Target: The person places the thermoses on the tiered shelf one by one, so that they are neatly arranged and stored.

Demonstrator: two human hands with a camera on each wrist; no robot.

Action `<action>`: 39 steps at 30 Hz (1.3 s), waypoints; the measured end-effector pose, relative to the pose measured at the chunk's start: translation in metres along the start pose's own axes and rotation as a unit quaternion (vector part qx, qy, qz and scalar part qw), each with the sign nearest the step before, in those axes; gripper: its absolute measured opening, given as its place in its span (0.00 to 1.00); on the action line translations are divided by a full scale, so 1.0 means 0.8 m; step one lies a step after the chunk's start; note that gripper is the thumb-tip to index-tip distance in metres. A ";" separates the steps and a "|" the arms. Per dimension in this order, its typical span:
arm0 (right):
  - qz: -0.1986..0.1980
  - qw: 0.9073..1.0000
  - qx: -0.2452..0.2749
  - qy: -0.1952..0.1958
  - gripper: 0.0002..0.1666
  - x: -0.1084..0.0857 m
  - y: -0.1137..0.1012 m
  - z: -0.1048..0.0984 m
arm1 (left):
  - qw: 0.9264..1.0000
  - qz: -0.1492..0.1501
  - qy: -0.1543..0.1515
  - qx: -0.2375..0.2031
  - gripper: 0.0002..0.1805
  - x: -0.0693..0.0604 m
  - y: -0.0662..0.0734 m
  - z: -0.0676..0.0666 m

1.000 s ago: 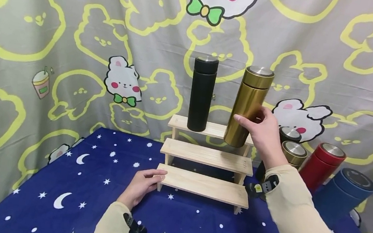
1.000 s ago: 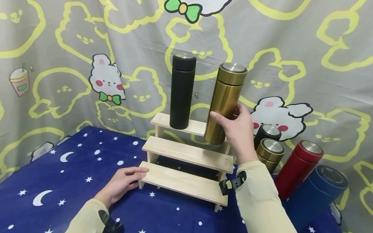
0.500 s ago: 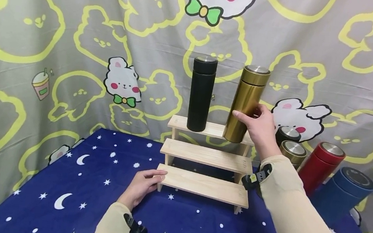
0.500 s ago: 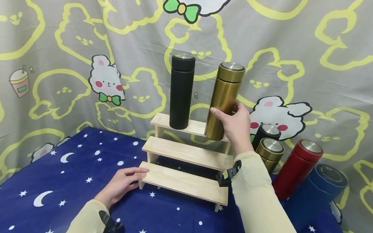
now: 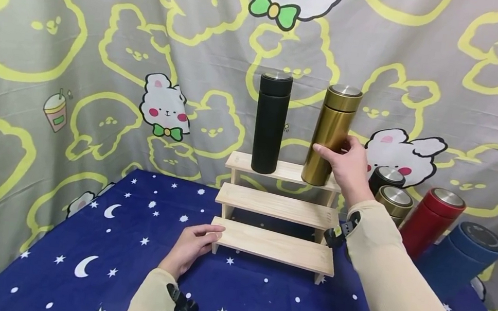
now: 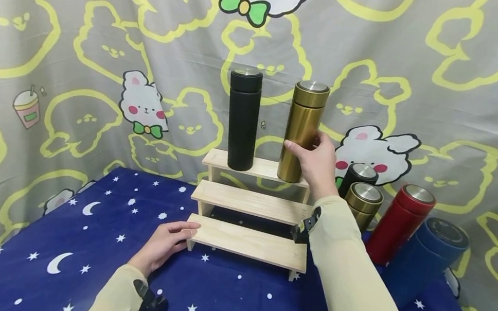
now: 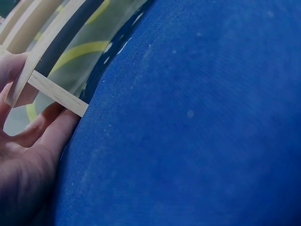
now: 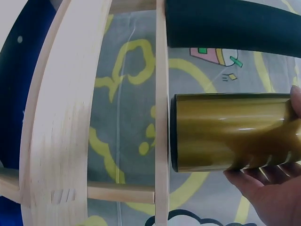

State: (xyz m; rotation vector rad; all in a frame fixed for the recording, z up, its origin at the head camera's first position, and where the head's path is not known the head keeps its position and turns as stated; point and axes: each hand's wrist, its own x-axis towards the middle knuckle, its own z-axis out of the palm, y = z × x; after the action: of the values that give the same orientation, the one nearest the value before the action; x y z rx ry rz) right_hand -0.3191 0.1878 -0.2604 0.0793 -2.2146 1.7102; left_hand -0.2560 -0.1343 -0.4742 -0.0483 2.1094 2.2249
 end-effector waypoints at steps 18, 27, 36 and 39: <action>-0.010 1.000 0.014 -0.007 0.47 0.007 0.013 0.006 | 1.000 -0.004 0.003 0.001 0.16 0.002 0.000 0.000; -0.025 0.999 0.028 -0.017 0.48 -0.008 0.015 -0.004 | 1.000 -0.011 0.008 0.015 0.15 0.000 0.005 0.000; -0.030 0.998 -0.053 -0.007 0.48 -0.042 0.017 -0.028 | 1.000 -0.013 0.010 0.016 0.16 0.000 0.005 -0.001; -0.044 0.997 -0.066 -0.008 0.46 -0.055 0.016 -0.034 | 1.000 -0.014 0.010 0.015 0.16 0.000 0.005 0.001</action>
State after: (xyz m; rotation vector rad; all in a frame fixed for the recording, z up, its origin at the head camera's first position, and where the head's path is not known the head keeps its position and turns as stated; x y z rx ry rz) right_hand -0.2746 0.2099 -0.2793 0.1559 -2.2940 1.5174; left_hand -0.2560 -0.1341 -0.4705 -0.0968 2.1390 2.1853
